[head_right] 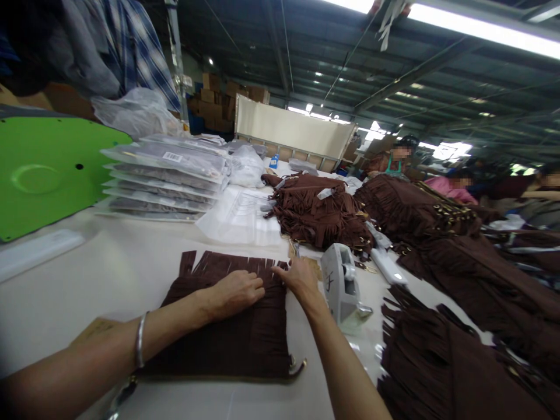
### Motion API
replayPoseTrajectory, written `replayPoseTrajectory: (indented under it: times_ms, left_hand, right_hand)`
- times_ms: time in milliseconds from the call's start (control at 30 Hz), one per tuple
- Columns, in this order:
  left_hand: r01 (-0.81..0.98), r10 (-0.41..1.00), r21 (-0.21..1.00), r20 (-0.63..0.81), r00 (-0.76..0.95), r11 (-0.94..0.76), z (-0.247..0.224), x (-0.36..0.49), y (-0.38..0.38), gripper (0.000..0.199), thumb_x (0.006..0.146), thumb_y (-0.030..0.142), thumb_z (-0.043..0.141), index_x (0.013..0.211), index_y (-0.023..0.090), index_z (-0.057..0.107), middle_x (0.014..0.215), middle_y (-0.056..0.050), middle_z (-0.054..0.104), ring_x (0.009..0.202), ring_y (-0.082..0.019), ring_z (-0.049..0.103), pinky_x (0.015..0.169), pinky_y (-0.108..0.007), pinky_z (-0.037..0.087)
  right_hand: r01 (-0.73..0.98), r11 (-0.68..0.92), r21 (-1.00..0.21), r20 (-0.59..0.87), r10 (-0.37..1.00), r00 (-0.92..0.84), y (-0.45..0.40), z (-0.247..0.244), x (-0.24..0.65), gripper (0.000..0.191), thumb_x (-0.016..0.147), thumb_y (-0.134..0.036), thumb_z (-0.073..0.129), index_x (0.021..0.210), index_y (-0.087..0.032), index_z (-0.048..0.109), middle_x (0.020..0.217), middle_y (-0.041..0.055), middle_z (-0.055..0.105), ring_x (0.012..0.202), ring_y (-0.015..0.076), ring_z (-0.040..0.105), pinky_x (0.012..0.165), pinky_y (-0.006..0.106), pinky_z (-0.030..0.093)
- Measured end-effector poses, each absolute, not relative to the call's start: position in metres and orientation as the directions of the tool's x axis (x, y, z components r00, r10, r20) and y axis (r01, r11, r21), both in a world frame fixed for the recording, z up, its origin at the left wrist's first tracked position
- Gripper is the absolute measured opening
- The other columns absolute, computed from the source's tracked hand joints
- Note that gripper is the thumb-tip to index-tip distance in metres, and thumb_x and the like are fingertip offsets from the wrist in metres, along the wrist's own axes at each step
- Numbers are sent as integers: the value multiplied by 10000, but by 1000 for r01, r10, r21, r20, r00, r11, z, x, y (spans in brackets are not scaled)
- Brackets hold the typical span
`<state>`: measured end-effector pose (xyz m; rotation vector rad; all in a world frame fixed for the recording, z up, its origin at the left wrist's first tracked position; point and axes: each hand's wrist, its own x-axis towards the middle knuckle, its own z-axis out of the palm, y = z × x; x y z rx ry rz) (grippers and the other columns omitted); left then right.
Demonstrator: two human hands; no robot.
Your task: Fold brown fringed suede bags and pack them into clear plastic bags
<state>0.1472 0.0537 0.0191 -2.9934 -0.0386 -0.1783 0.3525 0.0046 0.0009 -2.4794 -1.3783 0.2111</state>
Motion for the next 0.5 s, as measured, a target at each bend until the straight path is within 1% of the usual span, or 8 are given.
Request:
replayPoseTrajectory:
  times_ms: [67, 133, 167, 233, 300, 400, 500]
  left_hand:
    - [32, 16, -132, 119, 993, -991, 20, 145, 52, 130, 905, 124, 526, 829, 142, 630, 838, -71, 666, 745, -206, 629, 588, -311, 497]
    - [38, 23, -121, 121, 992, -992, 19, 143, 51, 147, 909, 125, 520, 822, 146, 636, 833, -72, 663, 740, -196, 624, 591, -308, 490]
    - [46, 32, -118, 121, 992, -992, 19, 142, 50, 150, 910, 124, 520, 821, 147, 639, 830, -71, 662, 739, -193, 622, 589, -305, 487]
    - [60, 47, -115, 112, 993, -992, 18, 140, 49, 146, 906, 120, 524, 824, 146, 642, 830, -69, 661, 739, -193, 621, 576, -300, 480]
    - [70, 59, -110, 99, 993, -992, 18, 139, 48, 137, 901, 121, 532, 827, 144, 645, 837, -69, 662, 742, -200, 622, 560, -297, 478]
    - [95, 87, -91, 84, 993, -991, 20, 138, 47, 130, 895, 114, 537, 835, 141, 650, 856, -73, 665, 752, -206, 626, 566, -294, 487]
    - [114, 109, -76, 59, 992, -991, 24, 138, 48, 133, 898, 107, 523, 858, 137, 647, 879, -83, 666, 790, -214, 633, 601, -295, 504]
  right_hand:
    - [813, -494, -310, 2, 854, 520, 8, -1, 346, 310, 696, -434, 688, 848, -164, 710, 906, 175, 724, 932, 320, 657, 806, 367, 445]
    - [811, -494, -313, -6, 855, 518, 8, -3, 346, 162, 715, -308, 656, 778, -170, 714, 866, 169, 727, 927, 313, 661, 814, 365, 440]
    - [807, -494, -323, -6, 854, 520, 7, -3, 348, 123, 722, -260, 631, 751, -174, 713, 856, 160, 729, 930, 303, 662, 818, 356, 438]
    - [790, -495, -362, -1, 847, 531, 5, -2, 355, 126, 733, -222, 591, 717, -184, 710, 830, 129, 734, 923, 270, 666, 816, 322, 438]
    - [756, -497, -425, 5, 835, 551, 2, -1, 364, 155, 750, -230, 559, 699, -190, 700, 766, 90, 731, 872, 234, 674, 782, 285, 448]
    - [677, -489, -550, 0, 811, 585, -1, -4, 375, 217, 788, -274, 504, 675, -191, 669, 647, 44, 705, 741, 200, 681, 684, 257, 475]
    - [580, -431, -691, -5, 806, 592, -4, -9, 376, 254, 819, -308, 448, 689, -203, 640, 627, 22, 704, 656, 191, 681, 599, 262, 501]
